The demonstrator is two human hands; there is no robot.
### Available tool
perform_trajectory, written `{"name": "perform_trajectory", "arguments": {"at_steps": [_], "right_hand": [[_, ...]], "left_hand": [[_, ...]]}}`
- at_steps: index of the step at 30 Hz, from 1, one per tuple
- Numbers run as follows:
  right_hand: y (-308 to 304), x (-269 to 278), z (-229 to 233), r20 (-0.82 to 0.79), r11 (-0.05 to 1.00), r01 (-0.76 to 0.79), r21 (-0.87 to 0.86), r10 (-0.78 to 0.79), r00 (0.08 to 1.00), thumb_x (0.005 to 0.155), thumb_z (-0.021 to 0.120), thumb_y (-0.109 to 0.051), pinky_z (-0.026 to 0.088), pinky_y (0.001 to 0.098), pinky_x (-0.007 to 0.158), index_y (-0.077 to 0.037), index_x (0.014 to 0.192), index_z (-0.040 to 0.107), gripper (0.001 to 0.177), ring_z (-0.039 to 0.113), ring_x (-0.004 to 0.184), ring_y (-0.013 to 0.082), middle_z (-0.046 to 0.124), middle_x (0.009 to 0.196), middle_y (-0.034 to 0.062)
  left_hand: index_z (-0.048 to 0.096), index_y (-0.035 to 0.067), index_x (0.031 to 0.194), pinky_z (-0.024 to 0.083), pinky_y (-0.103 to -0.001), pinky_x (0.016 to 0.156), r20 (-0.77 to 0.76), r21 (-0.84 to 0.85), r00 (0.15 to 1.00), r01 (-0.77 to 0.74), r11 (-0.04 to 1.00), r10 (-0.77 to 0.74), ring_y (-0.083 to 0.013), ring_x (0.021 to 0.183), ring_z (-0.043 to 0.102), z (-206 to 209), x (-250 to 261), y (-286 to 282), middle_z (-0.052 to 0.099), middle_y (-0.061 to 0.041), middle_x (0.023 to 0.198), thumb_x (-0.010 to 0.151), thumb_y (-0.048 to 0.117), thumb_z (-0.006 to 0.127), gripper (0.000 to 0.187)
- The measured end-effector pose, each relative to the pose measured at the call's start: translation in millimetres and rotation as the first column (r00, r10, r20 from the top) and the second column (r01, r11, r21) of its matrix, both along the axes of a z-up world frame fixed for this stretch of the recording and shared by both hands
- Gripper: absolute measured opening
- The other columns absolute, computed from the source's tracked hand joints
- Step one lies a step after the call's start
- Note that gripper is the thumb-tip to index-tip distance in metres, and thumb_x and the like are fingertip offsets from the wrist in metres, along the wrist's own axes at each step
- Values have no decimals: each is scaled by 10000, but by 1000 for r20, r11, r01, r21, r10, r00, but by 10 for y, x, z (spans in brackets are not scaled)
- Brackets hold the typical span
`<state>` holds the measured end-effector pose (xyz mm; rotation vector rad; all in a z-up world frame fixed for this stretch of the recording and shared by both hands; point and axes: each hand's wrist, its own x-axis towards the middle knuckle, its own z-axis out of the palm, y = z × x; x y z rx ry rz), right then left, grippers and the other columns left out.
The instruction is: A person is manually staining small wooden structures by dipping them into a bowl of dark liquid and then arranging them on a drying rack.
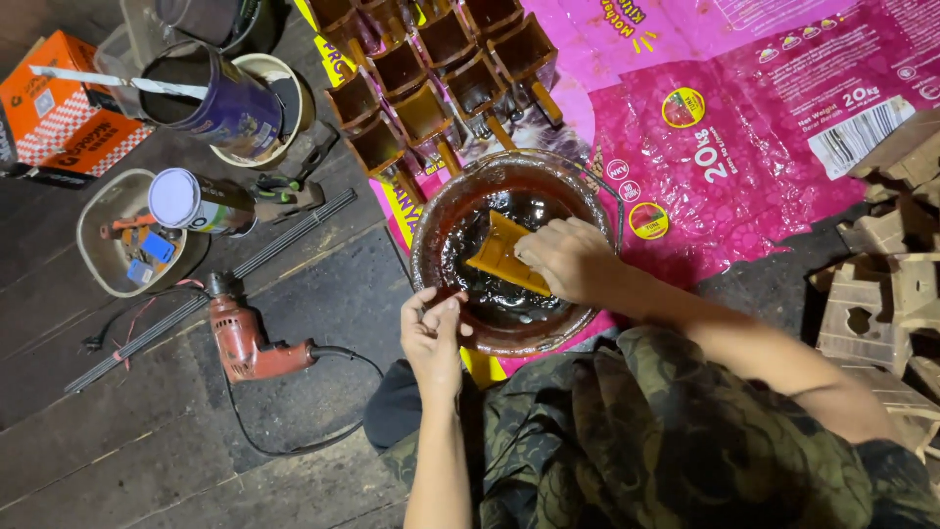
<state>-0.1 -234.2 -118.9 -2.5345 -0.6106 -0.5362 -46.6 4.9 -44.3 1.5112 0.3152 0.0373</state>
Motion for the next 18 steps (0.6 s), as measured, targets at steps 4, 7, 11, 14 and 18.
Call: {"name": "perform_trajectory", "arguments": {"at_steps": [4, 7, 11, 14, 18], "right_hand": [[-13, -155, 528, 133, 998, 13, 68, -22, 991, 932, 677, -245, 482, 327, 704, -227, 1106, 688, 176, 583, 746, 201, 546, 792, -21], [18, -246, 816, 226, 994, 5, 109, -30, 974, 920, 699, -157, 475, 352, 675, -170, 1115, 710, 196, 568, 700, 226, 546, 778, 16], [19, -286, 847, 340, 990, -2, 144, -47, 939, 945, 688, -147, 464, 349, 638, -167, 1126, 724, 185, 570, 676, 202, 593, 827, 16], [-21, -294, 752, 436, 990, -12, 138, -50, 899, 950, 687, -119, 468, 350, 623, -143, 1155, 723, 209, 592, 694, 196, 636, 917, 40], [-23, -282, 642, 537, 981, -38, 190, -71, 840, 942, 700, -78, 451, 346, 601, -105, 1065, 738, 132, 592, 668, 197, 678, 994, 62]], "left_hand": [[461, 15, 1331, 457, -196, 544, 6, -43, 1000, -14, 999, 14, -129, 494, 626, -104, 126, -110, 778, -215, 916, 952, 112, 680, 448], [410, 6, 1373, 413, -173, 459, -40, -86, 999, -21, 996, 18, -141, 468, 630, -160, 250, -162, 774, -254, 909, 964, 180, 701, 531], [379, 4, 1390, 398, -168, 376, -110, -185, 994, -45, 982, 25, -147, 445, 641, -78, 368, -246, 762, -272, 894, 971, 243, 702, 581], [397, 5, 1387, 414, -169, 354, -159, -217, 987, -54, 975, 19, -143, 447, 640, -11, 421, -275, 755, -276, 892, 963, 312, 711, 610], [410, 25, 1374, 422, -166, 354, -245, -268, 969, -27, 963, -40, -130, 464, 638, -66, 483, -273, 750, -280, 925, 936, 409, 734, 666]]}}
